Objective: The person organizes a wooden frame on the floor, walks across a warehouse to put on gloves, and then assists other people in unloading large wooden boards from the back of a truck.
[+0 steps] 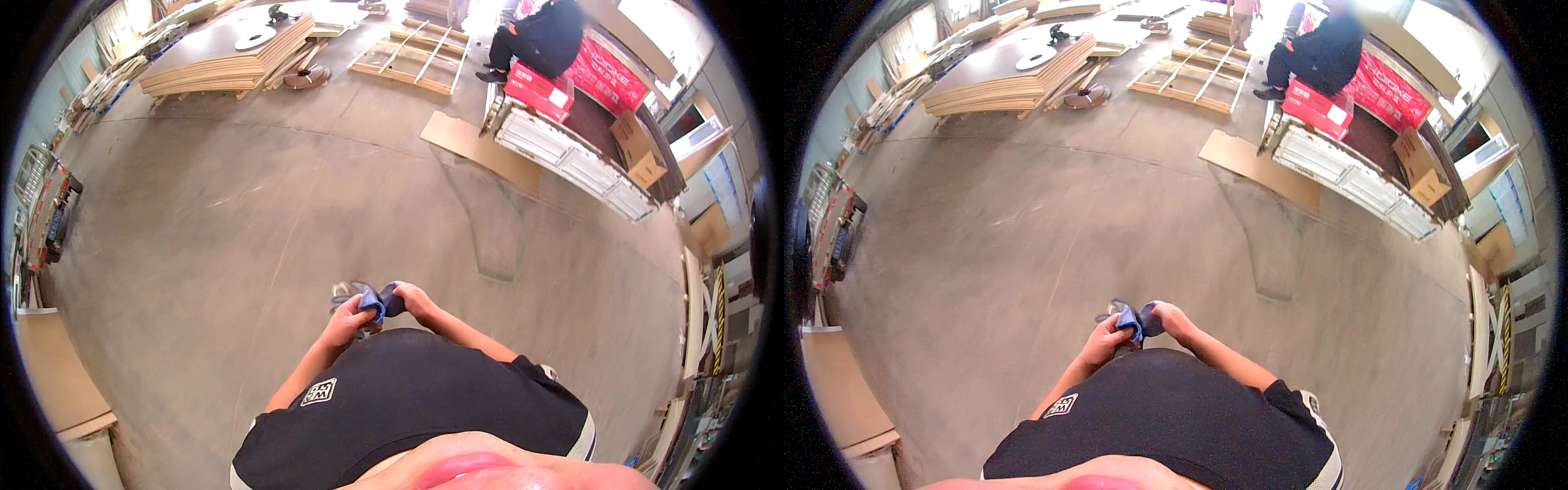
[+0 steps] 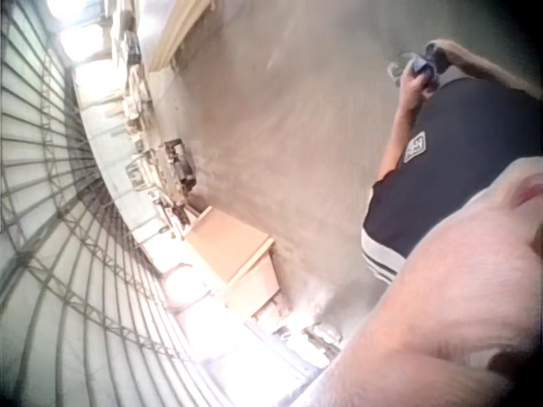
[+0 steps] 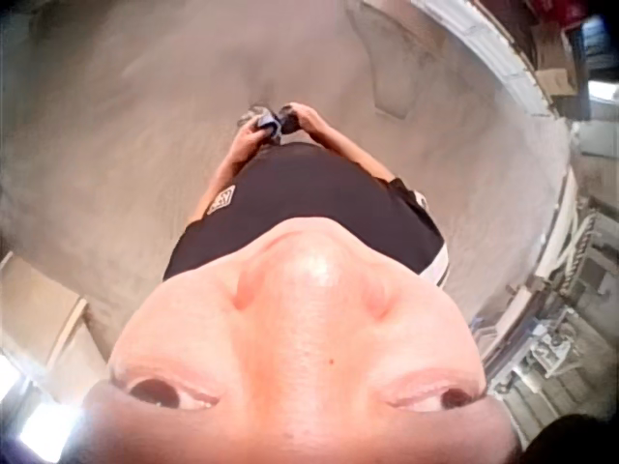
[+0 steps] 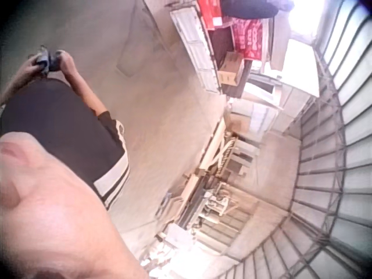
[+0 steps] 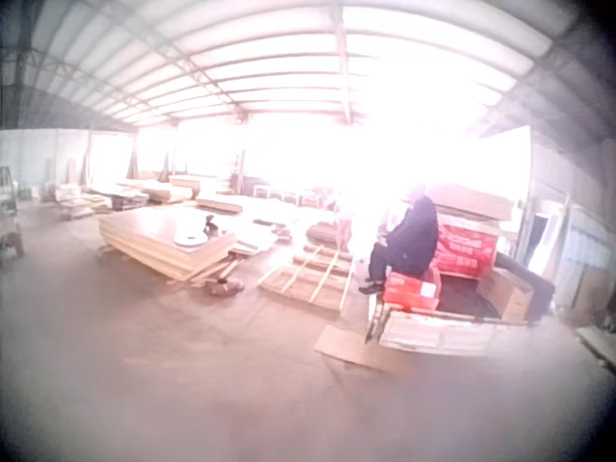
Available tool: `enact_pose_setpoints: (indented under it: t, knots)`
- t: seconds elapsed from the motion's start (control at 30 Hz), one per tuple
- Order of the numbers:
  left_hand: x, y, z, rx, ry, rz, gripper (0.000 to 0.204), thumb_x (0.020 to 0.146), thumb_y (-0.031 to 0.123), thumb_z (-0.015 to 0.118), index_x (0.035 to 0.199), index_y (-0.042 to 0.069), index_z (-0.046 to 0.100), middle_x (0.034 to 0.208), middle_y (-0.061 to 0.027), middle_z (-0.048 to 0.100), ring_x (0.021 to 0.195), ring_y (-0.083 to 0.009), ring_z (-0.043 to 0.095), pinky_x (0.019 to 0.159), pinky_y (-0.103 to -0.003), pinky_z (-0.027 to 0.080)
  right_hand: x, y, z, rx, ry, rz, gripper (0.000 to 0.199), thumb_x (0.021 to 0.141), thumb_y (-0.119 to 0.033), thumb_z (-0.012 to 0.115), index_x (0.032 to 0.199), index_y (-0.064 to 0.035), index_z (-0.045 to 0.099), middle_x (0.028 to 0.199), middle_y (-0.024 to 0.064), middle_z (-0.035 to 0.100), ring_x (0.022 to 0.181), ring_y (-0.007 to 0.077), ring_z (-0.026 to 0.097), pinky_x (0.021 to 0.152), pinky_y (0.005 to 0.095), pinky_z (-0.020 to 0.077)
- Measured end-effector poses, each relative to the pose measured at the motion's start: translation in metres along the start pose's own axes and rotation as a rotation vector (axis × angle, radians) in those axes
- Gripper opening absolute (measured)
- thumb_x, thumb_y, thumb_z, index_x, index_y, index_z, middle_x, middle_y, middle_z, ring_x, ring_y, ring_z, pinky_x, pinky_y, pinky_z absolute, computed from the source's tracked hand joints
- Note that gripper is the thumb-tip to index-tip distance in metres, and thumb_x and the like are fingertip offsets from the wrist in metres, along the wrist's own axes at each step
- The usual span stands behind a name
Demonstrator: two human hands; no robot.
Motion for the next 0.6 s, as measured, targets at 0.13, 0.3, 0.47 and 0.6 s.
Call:
enact_pose_setpoints:
  t: [0.13, 0.3, 0.47, 0.6]
  knots:
    - [0.125, 0.032, -0.066, 0.105, 0.033, -0.027, 0.019, 0.092, 0.017, 0.067, 0.107, 0.006, 0.062, 0.088, -0.0003, 0.064, 0.077, -0.0094, 0.06, 0.071, -0.026, 0.05, 0.127, 0.034, -0.077, -0.111, 0.277, -0.062, 0.027, 0.095, -0.022, 0.045, 0.085, 0.0, 0.057, 0.076, 0.0046, 0.056, 0.074, 0.0168, 0.051, 0.071, 0.0356, 0.0438]
    - [0.285, 0.122, -0.118, 0.331, -0.102, -0.081, 0.019, 0.09, 0.018, 0.069, 0.101, 0.004, 0.062, 0.088, -0.0017, 0.065, 0.076, -0.0106, 0.062, 0.069, -0.028, 0.052, 0.268, -0.071, -0.088, -0.32, 0.065, 0.114, 0.048, 0.095, -0.046, 0.059, 0.093, 0.0015, 0.059, 0.078, 0.0111, 0.062, 0.074, 0.0189, 0.06, 0.069, 0.0365, 0.049]
    - [0.43, 0.23, -0.12, 0.201, -0.205, -0.004, 0.021, 0.092, 0.015, 0.067, 0.107, 0.004, 0.059, 0.089, -0.0009, 0.064, 0.08, -0.0077, 0.059, 0.066, -0.025, 0.049, 0.396, -0.126, -0.138, 0.103, -0.083, 0.283, 0.035, 0.09, -0.032, 0.069, 0.11, -0.0046, 0.063, 0.092, -0.0005, 0.063, 0.083, 0.0097, 0.058, 0.079, 0.0274, 0.0484]
    - [0.544, 0.296, -0.148, 0.376, -0.054, 0.156, 0.02, 0.09, 0.001, 0.059, 0.109, 0.005, 0.056, 0.086, 0.0001, 0.061, 0.078, -0.0061, 0.054, 0.068, -0.023, 0.045, 0.504, -0.096, -0.229, -0.128, 0.02, 0.298, 0.028, 0.088, -0.029, 0.069, 0.101, -0.005, 0.065, 0.09, 0.0018, 0.066, 0.082, 0.0106, 0.058, 0.073, 0.0289, 0.0479]
Point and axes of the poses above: each hand's wrist, its own x-axis towards the middle knuckle, its own z-axis out of the palm, y = z × x, the point moved 3 cm from there along x, towards the middle knuckle
